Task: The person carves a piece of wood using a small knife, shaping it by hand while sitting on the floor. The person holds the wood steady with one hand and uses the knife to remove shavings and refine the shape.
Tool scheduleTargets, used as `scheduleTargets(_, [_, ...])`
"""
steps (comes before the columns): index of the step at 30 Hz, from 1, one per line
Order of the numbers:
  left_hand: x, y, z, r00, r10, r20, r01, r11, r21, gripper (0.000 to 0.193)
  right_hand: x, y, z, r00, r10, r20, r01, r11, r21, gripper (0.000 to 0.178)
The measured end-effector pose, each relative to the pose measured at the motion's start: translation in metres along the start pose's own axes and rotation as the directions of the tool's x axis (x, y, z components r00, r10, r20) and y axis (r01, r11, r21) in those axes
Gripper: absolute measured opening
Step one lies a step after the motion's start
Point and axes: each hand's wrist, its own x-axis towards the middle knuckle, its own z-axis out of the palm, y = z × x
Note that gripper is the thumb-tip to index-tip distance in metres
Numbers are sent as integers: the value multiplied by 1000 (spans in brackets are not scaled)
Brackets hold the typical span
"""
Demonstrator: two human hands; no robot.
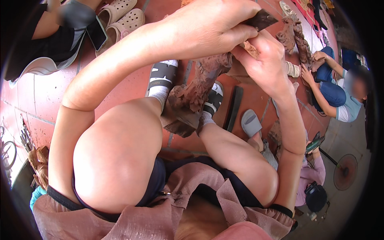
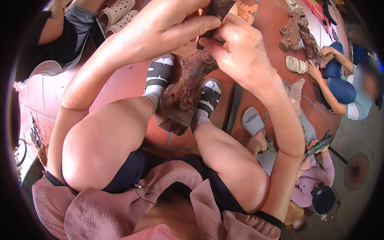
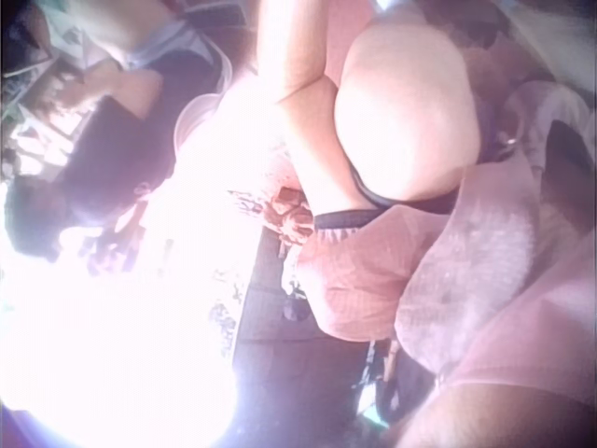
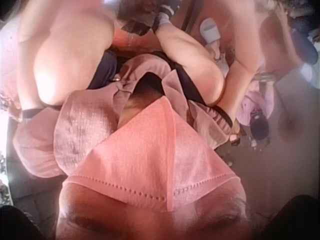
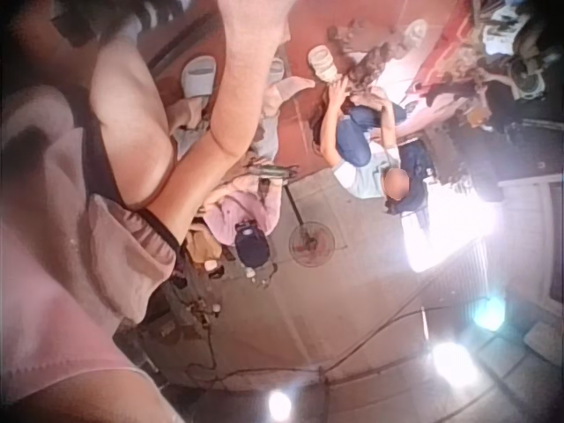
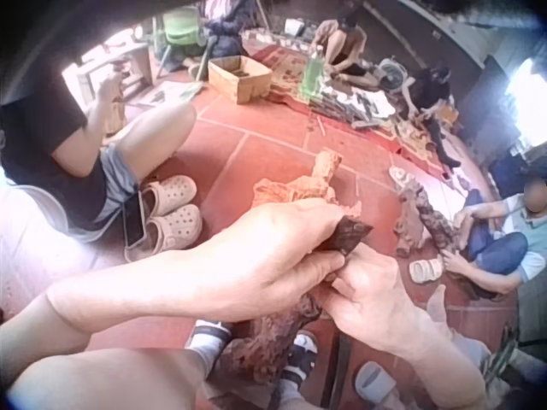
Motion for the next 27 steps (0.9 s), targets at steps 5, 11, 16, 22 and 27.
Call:
scheduleTargets(5, [-8,-8,8,996,-76,44,76,997,-17,15,-6,8,17,998,-53,-41,50,997,-55,25])
scheduleTargets(11, [-7,-11,9,997,-60,40,65,992,-113,15,-4,5,8,994,104,36,-105,994,39,22])
scheduleTargets(16, [-8,-14,12,998,-5,58,9,998,-67,13,-8,10,10,998,50,31,-50,999,19,19])
scheduleTargets(22, [-4,-14,15,999,40,11,-40,998,-38,14,-10,9,7,996,64,61,-67,997,48,20])
scheduleTargets(27, [-4,-13,15,999,-26,43,28,999,-41,16,-10,13,7,988,109,111,-118,990,74,20])
